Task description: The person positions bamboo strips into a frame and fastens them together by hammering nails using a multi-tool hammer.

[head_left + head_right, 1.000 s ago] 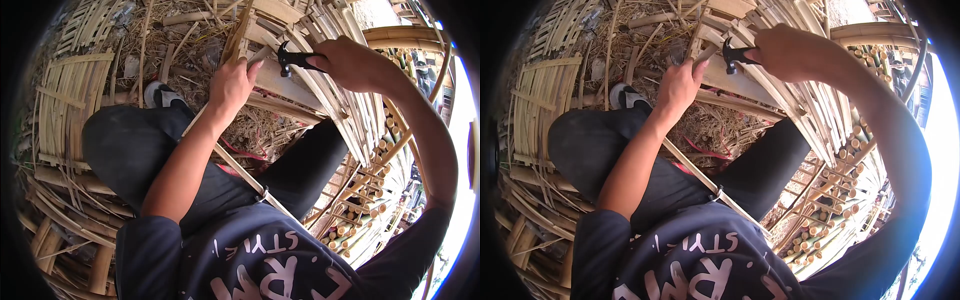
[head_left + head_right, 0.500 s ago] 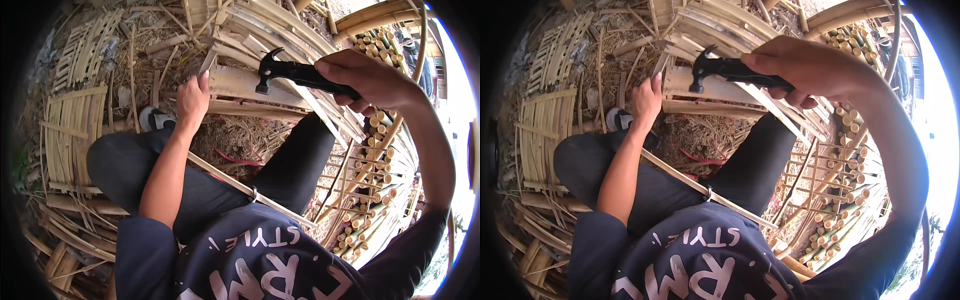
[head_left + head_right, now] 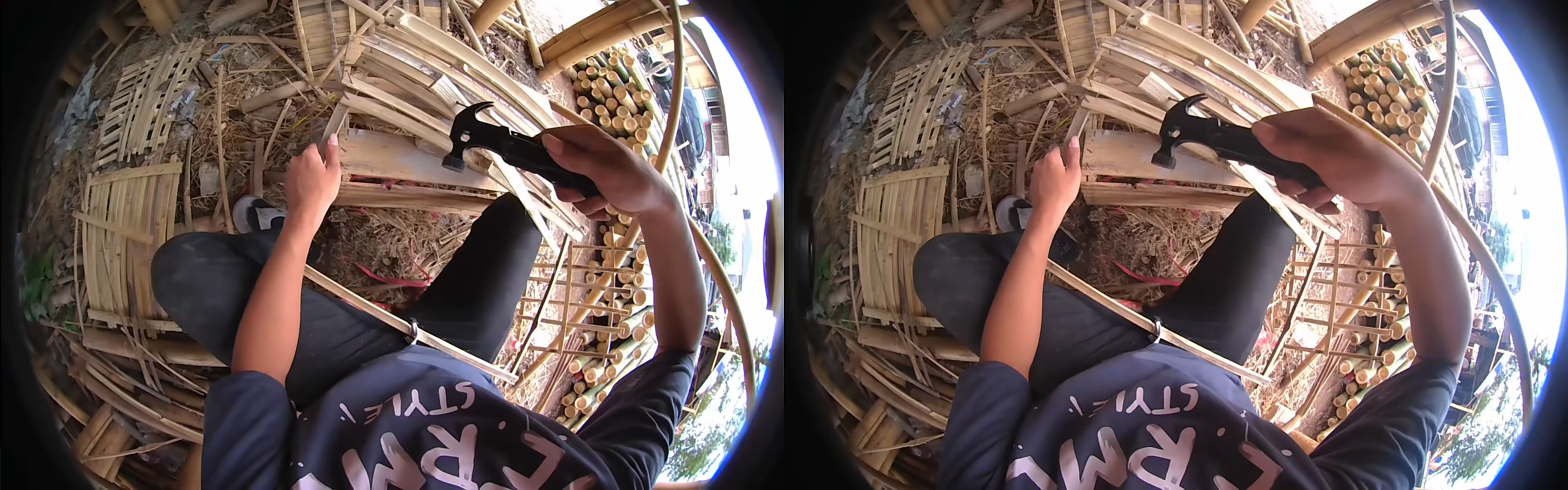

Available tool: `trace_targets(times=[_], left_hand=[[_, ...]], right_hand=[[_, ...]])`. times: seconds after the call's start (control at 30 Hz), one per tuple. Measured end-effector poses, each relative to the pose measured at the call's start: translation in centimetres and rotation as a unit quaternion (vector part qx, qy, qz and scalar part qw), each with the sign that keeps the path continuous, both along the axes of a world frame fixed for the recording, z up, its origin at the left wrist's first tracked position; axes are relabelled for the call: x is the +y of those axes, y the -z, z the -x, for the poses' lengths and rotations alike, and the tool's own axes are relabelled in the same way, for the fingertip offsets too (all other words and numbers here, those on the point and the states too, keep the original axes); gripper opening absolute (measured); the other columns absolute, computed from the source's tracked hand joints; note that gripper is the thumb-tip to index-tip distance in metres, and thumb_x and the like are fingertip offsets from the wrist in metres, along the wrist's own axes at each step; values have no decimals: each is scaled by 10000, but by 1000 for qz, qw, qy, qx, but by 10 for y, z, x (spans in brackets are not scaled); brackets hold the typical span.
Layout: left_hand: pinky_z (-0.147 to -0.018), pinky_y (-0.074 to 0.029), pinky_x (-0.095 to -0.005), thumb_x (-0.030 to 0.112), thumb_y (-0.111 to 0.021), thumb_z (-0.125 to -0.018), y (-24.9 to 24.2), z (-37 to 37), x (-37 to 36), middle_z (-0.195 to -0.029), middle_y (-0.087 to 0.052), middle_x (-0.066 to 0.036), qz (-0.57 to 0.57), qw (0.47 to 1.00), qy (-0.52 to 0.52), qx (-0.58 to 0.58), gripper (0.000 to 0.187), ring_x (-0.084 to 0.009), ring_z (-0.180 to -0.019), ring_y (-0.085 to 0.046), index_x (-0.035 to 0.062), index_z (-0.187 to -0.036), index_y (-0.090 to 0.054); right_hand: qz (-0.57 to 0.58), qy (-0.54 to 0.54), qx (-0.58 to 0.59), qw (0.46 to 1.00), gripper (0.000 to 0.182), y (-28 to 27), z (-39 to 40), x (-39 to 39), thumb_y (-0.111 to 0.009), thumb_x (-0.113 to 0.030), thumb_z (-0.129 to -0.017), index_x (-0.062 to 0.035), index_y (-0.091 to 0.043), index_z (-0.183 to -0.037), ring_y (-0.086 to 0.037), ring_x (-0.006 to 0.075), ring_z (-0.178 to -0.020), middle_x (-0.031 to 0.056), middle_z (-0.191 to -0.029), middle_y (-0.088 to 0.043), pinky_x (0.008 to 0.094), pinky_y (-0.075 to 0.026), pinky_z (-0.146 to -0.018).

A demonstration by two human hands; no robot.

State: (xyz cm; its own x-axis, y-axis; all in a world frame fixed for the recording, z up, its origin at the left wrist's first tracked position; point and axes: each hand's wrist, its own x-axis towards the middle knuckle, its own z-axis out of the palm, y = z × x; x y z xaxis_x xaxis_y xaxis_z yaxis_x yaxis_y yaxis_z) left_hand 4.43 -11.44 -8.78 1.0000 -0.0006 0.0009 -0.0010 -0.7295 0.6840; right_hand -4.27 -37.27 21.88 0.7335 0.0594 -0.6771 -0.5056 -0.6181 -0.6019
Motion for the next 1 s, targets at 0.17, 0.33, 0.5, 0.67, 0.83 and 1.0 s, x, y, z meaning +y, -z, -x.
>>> trace_targets(times=[0.17,0.33,0.5,0.67,0.83,1.0], left_hand=[[-803,-512,-551,529,-411,-1015,-8,-1,3,-901,-687,-299,4,999,-5,37,627,-479,-902,-666,-47,-978,-656],[-847,-467,-473,413,-528,-997,1,-4,0,-1004,-632,-178,-33,971,-59,-230,459,-355,-969,-593,-17,-1153,-567],[-803,-436,-407,165,-623,-962,-37,21,-18,-991,-578,-130,145,912,57,-379,300,-285,-898,-535,-30,-1181,-559],[-751,-459,-315,110,-613,-958,-54,68,-62,-1060,-614,-95,234,904,256,-250,295,-184,-884,-584,22,-1234,-556],[-702,-503,-249,112,-656,-935,-67,91,-105,-1228,-605,-100,319,875,363,-31,468,-115,-815,-620,38,-1360,-478],[-673,-552,-293,178,-737,-883,-90,95,-164,-1215,-622,-188,398,836,378,-7,588,-189,-897,-665,-5,-1361,-447]], right_hand=[[-32,36,-24,999,371,-8,6,-10,-463,-384,-1069,-42,-573,-979,-345,16,-412,-7,-596,-478,184,-245,-344],[-52,40,-54,996,373,-9,10,-21,-462,-419,-1061,-54,-538,-1086,-326,12,-365,-11,-599,-474,192,-282,-301],[-78,12,-3,997,370,-21,3,-19,-347,-325,-1117,6,-512,-1123,-359,69,-462,9,-671,-456,203,-377,-430],[-65,-16,-66,996,395,-30,17,-14,-367,-318,-1116,28,-536,-1029,-389,77,-490,5,-687,-483,239,-395,-447],[-100,-14,-18,995,394,-43,24,-14,-360,-295,-1118,30,-535,-982,-416,87,-509,16,-704,-500,254,-420,-492],[120,-329,-438,828,258,-28,55,-33,-426,-208,-1076,11,-556,-1116,-628,221,-832,129,-939,-619,358,-540,-759]])
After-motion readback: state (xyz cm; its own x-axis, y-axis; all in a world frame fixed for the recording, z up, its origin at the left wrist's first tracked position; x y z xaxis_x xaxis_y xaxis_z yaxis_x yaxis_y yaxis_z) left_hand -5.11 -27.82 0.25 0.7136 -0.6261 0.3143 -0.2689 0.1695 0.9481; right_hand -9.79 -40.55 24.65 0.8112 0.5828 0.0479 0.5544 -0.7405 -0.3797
